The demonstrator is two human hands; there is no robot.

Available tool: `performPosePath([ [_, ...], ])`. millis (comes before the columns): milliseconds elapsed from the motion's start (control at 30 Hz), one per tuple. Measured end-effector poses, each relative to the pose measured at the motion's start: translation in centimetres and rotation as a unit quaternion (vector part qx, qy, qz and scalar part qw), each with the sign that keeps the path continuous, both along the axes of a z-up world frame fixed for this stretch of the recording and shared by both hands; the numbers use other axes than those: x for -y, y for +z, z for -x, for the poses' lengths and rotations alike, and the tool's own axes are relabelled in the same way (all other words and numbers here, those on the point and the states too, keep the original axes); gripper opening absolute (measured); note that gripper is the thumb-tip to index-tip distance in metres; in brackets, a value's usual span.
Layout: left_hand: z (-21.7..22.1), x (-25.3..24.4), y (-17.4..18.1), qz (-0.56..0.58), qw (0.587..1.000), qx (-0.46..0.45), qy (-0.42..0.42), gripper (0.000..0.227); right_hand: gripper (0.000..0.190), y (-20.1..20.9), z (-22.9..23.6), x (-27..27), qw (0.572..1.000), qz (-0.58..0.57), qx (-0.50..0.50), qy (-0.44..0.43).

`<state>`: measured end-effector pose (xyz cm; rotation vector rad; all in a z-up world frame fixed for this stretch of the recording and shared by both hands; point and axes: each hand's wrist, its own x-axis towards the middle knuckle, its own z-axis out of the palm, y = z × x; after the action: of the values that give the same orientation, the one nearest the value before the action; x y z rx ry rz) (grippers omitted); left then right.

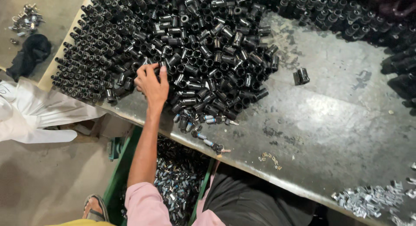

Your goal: The person assembles small metal components into black cylindrical lock bodies by hand. They repeatedly pick up a lock body, insert a metal piece, and place the assembled unit into a green bin. The person also moves a pile of lock bodies and a box of metal parts on the table.

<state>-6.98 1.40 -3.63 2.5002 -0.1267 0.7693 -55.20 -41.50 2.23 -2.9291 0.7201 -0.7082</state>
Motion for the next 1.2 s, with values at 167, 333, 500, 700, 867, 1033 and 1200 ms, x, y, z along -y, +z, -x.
performPosePath([
  [167, -0.1, 2.7, -0.2, 0.045, 0.997, 0.021, -0.057, 0.048, 0.031, -1.9, -3.5, -0.6, 1.000, -0.008, 0.001, -0.014],
  [333, 3.0, 3.7, 0.0, 0.060, 0.998, 0.002, 0.018, 0.055, 0.034, -1.4, -1.8, -1.0, 0.999, -0.003, -0.038, -0.026],
  [500, 6.8, 7.3, 0.6, 0.036, 0.998, 0.037, -0.020, 0.062, 0.021, -2.6, -1.8, 0.6, 0.989, -0.138, -0.036, -0.029],
  [700, 4.9, 16.3, 4.0, 0.042, 0.980, 0.016, -0.194, 0.028, 0.018, -2.6, -1.8, 1.5, 0.987, -0.157, -0.020, -0.016],
  [867, -7.1, 23.7, 5.5, -0.071, 0.968, 0.054, -0.233, 0.047, 0.022, -2.6, -5.9, 2.0, 0.993, -0.118, -0.004, 0.029],
  [1033, -13.5, 24.7, 2.1, -0.138, 0.943, 0.027, -0.301, 0.049, 0.055, -4.6, -21.0, 3.6, 0.956, -0.216, 0.062, 0.190],
  [1200, -11.5, 23.1, 1.7, -0.169, 0.927, -0.040, -0.332, 0.045, 0.063, -5.4, -34.6, 0.0, 0.953, -0.278, 0.030, 0.117],
])
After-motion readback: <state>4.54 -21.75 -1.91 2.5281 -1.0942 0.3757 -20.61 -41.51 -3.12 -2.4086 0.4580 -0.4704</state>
